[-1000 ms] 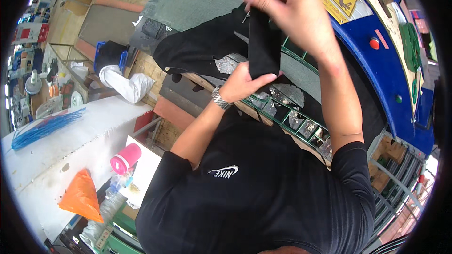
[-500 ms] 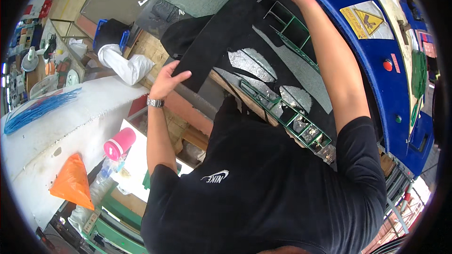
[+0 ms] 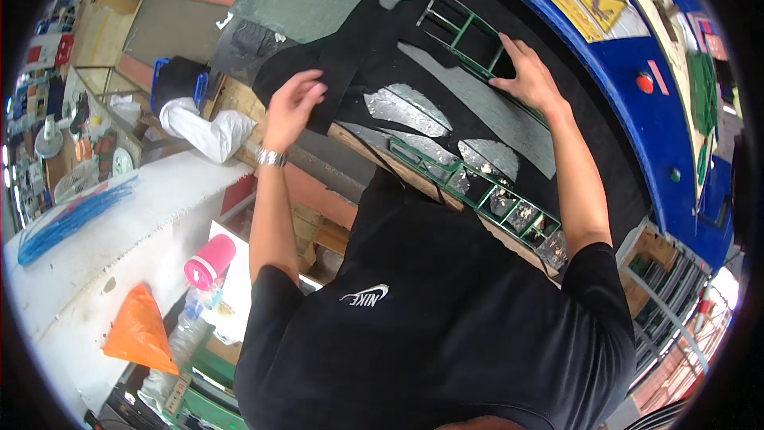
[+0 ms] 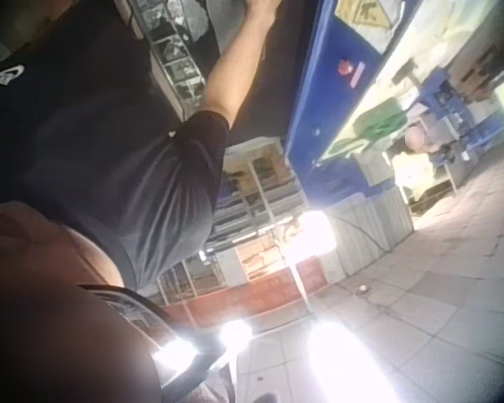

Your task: Operating a hydraulic press with cutting dies to cut shoe components from fabric sheets, then trimming and bundling the pieces.

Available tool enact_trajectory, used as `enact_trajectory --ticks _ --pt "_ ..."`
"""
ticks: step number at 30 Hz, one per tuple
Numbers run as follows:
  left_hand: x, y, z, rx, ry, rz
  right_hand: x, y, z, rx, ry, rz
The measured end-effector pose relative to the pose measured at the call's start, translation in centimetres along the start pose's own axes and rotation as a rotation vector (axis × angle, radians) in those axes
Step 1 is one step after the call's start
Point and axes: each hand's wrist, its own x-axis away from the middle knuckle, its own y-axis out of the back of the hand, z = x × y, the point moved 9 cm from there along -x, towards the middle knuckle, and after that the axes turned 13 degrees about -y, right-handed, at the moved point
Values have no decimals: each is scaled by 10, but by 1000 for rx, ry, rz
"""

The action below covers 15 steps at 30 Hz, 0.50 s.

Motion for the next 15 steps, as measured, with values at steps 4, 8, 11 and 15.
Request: enact_trajectory --ticks 4,8,11,15 --pt "-80 -97 -37 84 -180 264 18 60 -9 -64 69 -214" --pt "-137 -149 -44 -291 -412 277 75 104 -8 -101 66 -283" --pt "-171 -174 -29 -656 -395 253 114 76 -20 -88 76 -179" --pt "-192 -196 -38 -1012 -277 80 151 -3 -47 -102 -28 40"
